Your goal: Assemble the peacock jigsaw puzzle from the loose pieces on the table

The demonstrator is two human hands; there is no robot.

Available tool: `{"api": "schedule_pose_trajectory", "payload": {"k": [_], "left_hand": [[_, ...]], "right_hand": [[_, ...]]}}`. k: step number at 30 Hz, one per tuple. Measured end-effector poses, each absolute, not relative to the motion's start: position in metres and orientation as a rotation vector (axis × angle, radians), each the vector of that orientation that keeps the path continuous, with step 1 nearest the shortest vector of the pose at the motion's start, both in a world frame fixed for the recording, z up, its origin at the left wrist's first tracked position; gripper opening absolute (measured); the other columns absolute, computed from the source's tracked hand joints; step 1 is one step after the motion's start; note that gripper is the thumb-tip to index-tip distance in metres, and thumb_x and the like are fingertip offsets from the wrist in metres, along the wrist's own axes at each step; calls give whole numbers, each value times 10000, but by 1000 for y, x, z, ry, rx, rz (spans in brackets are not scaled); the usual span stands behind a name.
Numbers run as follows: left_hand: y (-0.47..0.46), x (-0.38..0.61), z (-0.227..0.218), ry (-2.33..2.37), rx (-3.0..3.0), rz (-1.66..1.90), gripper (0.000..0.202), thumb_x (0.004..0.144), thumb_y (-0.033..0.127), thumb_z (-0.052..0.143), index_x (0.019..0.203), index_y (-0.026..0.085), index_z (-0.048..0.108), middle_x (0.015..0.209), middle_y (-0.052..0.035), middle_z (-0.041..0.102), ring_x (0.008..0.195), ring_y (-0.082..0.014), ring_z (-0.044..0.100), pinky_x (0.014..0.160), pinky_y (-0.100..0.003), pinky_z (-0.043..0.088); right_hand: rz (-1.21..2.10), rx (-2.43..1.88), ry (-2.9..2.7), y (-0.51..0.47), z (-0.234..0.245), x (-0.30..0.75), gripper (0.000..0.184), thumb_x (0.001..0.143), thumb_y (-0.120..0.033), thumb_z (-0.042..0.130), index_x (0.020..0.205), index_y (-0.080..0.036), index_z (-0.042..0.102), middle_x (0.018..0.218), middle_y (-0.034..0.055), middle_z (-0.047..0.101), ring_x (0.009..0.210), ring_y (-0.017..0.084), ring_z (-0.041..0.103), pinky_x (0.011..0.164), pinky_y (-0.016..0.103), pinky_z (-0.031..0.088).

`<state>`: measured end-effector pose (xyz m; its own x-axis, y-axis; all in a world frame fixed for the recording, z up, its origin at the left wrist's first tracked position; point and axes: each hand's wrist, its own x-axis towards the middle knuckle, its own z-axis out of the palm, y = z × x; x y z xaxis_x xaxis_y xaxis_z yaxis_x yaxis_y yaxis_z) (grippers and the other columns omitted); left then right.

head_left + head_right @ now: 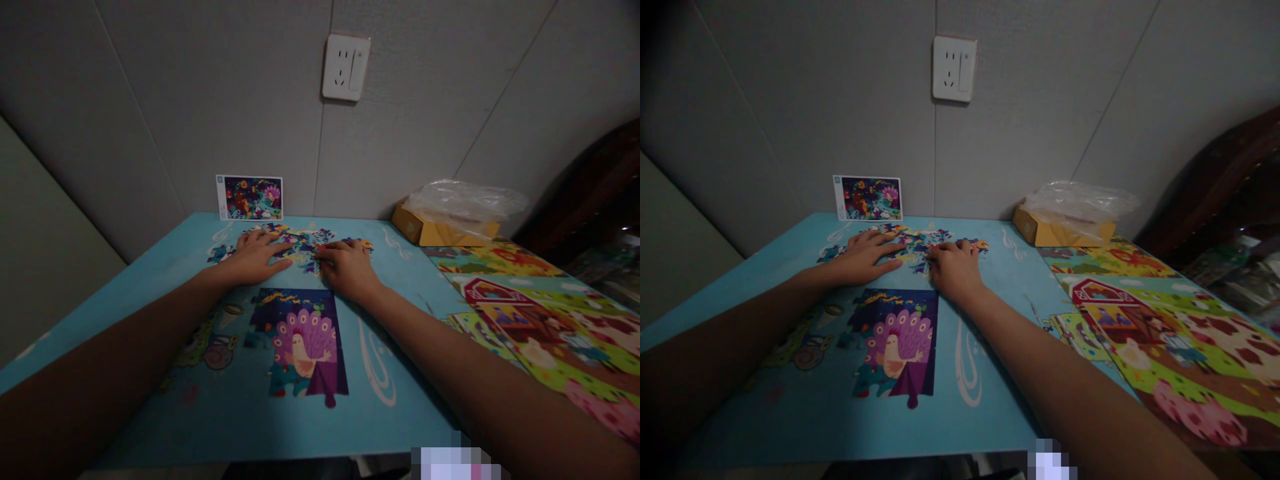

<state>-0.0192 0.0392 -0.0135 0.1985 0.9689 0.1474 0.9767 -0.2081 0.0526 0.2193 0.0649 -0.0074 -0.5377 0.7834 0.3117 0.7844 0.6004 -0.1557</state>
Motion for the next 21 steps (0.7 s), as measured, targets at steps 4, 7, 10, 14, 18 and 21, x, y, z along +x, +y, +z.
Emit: {"api": "schedule_pose_trajectory", "payload": {"k": [4, 7, 10, 14, 18, 21], "left_hand": [[39, -20, -13, -2023, -2315, -285, 627, 919, 647, 408, 1418, 291, 536, 1517, -92, 446, 1382, -405, 301, 1096, -619, 240], [41, -19, -12, -1980, -2313, -309, 591, 916, 611, 432, 1347, 246, 606, 1430, -112, 532, 1310, -396, 372, 1060, -588, 298], [44, -19, -12, -1943, -2315, -365, 555, 894, 577, 500, 1276, 205, 656, 1316, -122, 612, 1220, -376, 437, 1022, -530, 351], [48, -20, -11, -1963, -2335, -487, 584, 860, 541, 583, 1302, 164, 632, 1294, -130, 629, 1203, -361, 452, 1019, -499, 370], [50, -19, -10, -2012, -2378, -622, 592, 804, 471, 662, 1312, 169, 620, 1146, -95, 691, 1117, -322, 527, 1010, -464, 392], [48, -15, -8, -2029, -2392, -617, 547, 810, 419, 651, 1308, 191, 627, 1086, -83, 696, 1087, -310, 556, 1019, -465, 391]], "right_hand": [[4, -1298, -2460, 64, -9, 219, 348, 897, -225, 535, 1183, -270, 728, 1300, 72, 647, 1140, 361, 469, 895, 478, 348], [-9, -1287, -2443, 64, -9, 220, 363, 877, -178, 526, 1165, -251, 734, 1274, 84, 659, 1126, 350, 475, 882, 467, 350], [-6, -1268, -2418, 64, -9, 219, 351, 867, -161, 521, 1127, -231, 746, 1228, 102, 676, 1103, 335, 485, 874, 456, 349], [26, -1254, -2383, 62, -8, 217, 337, 852, -161, 527, 1093, -205, 758, 1189, 111, 686, 1101, 330, 492, 896, 450, 343], [66, -1202, -2369, 61, -7, 215, 342, 856, -172, 527, 1113, -192, 752, 1174, 105, 691, 1087, 316, 504, 908, 432, 344], [82, -1154, -2375, 61, -7, 214, 334, 874, -195, 530, 1131, -178, 742, 1154, 108, 697, 1071, 304, 513, 915, 428, 346]]}}
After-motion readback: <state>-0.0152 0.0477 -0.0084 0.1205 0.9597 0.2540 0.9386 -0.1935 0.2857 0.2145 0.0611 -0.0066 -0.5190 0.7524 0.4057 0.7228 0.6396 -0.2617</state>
